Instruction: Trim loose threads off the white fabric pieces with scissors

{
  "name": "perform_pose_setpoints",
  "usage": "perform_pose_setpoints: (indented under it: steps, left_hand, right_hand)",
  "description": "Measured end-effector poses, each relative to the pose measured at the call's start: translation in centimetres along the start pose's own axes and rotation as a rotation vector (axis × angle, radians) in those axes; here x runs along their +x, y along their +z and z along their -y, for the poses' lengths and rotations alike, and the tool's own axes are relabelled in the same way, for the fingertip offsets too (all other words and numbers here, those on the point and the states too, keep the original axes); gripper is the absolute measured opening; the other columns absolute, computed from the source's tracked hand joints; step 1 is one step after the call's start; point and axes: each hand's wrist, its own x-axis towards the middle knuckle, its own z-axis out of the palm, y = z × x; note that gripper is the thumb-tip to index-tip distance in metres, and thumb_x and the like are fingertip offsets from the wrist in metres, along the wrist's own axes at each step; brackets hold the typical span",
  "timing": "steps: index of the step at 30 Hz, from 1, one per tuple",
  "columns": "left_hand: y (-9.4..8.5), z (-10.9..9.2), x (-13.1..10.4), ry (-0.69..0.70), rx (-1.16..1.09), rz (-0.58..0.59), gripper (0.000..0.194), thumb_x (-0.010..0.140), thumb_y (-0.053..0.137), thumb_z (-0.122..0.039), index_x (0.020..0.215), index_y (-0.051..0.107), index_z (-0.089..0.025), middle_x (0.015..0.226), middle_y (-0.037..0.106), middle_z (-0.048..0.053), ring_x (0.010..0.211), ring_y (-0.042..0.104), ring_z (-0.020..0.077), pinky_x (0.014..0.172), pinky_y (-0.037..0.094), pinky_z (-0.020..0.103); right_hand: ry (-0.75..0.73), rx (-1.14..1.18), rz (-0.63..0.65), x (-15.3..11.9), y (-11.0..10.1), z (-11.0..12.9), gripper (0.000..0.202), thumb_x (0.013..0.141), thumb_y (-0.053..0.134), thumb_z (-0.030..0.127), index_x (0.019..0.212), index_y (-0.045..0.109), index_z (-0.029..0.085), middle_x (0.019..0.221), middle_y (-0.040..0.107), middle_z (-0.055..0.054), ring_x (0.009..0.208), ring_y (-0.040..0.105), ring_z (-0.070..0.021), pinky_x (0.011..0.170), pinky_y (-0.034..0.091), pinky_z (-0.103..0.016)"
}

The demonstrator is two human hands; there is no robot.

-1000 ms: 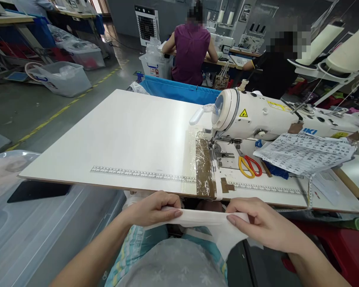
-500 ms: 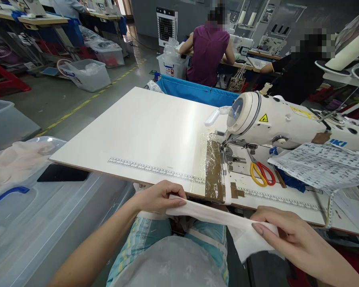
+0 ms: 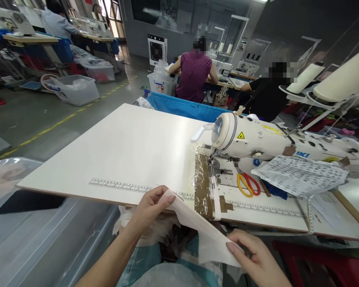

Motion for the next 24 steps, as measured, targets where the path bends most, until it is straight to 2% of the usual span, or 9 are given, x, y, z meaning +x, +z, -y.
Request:
perform_pose_setpoints:
  steps: [3,5,8,10,12,14,17,21,24]
  left_hand:
    - [1.4,-0.4,0.2,0.029,-0.081,-0.117,0.041,0.081,0.076,-0.057,0.079,0.07,-0.016,0.083,0.075,0.009,0.082,0.065,0.0216,0.074,0.053,0.028]
    - [2.2,-0.7,0.1,0.053,-0.124,-0.171,0.042,0.081,0.075,-0.058,0.077,0.069,-0.017,0.079,0.075,0.008,0.074,0.064,0.0198,0.066,0.053,0.026]
    - [3.0,-0.9,-0.4,0.152,-0.028,-0.134,0.034,0.09,0.069,-0.049,0.078,0.069,-0.017,0.078,0.075,0.008,0.062,0.062,0.0168,0.053,0.049,0.023]
    - [3.2,-1.1,-0.7,0.361,0.155,-0.046,0.022,0.096,0.064,-0.034,0.084,0.072,-0.018,0.082,0.076,0.007,0.068,0.066,0.0171,0.058,0.051,0.023]
    - [3.2,-1.3,-0.8,0.648,0.339,0.035,0.012,0.096,0.061,-0.018,0.096,0.073,-0.02,0.086,0.076,0.006,0.077,0.069,0.0174,0.067,0.054,0.025]
    - [3.0,-1.4,-0.8,0.892,0.499,0.083,0.023,0.094,0.059,-0.008,0.11,0.07,-0.02,0.091,0.076,0.007,0.08,0.069,0.0169,0.072,0.055,0.026]
    - [2.4,-1.3,-0.7,1.085,0.69,0.112,0.032,0.095,0.054,-0.007,0.125,0.064,-0.017,0.096,0.076,0.01,0.083,0.068,0.0184,0.074,0.057,0.03]
    - [1.5,-0.6,-0.7,1.144,0.769,0.114,0.033,0.098,0.049,-0.011,0.127,0.063,-0.016,0.096,0.076,0.012,0.083,0.067,0.0206,0.072,0.057,0.032]
    - [1.3,-0.3,-1.0,1.028,0.682,0.139,0.03,0.097,0.051,-0.01,0.122,0.065,-0.019,0.092,0.075,0.01,0.08,0.067,0.0194,0.069,0.055,0.03]
  right_hand:
    - [0.012,0.022,0.0,0.3,3.1,0.3,0.04,0.1,0.046,0.05,0.079,0.065,0.021,0.074,0.067,-0.002,0.069,0.063,-0.0161,0.061,0.045,-0.024]
    - [-0.025,0.044,0.025,0.8,3.5,0.5,0.034,0.099,0.048,0.047,0.088,0.068,0.022,0.082,0.071,-0.002,0.076,0.066,-0.0176,0.067,0.048,-0.025]
    - [-0.065,-0.028,-0.145,2.2,0.9,-0.8,0.031,0.101,0.045,0.044,0.106,0.069,0.025,0.101,0.074,-0.006,0.093,0.069,-0.0215,0.083,0.053,-0.031]
    - [-0.046,-0.216,-0.463,4.0,-2.3,-2.9,0.034,0.1,0.042,0.044,0.104,0.068,0.022,0.107,0.072,-0.011,0.102,0.066,-0.0268,0.092,0.052,-0.04]
    - [0.027,-0.469,-0.653,6.3,-5.4,-5.1,0.037,0.095,0.043,0.045,0.105,0.067,0.019,0.114,0.069,-0.018,0.112,0.061,-0.0346,0.098,0.048,-0.049]
    - [0.168,-0.634,-0.598,8.7,-7.7,-6.7,0.038,0.092,0.044,0.042,0.109,0.066,0.015,0.115,0.067,-0.021,0.111,0.061,-0.0378,0.094,0.049,-0.05]
    - [0.331,-0.682,-0.346,11.0,-9.9,-7.2,0.035,0.091,0.045,0.042,0.107,0.064,0.017,0.103,0.07,-0.018,0.095,0.067,-0.0332,0.075,0.05,-0.04]
    - [0.395,-0.64,-0.163,10.8,-10.9,-6.6,0.021,0.084,0.054,0.041,0.088,0.058,0.021,0.081,0.068,-0.009,0.072,0.065,-0.0259,0.061,0.043,-0.033]
    - [0.32,-0.434,-0.127,8.2,-9.8,-5.7,0.023,0.083,0.053,0.042,0.092,0.054,0.021,0.079,0.066,-0.006,0.069,0.063,-0.0233,0.061,0.044,-0.032]
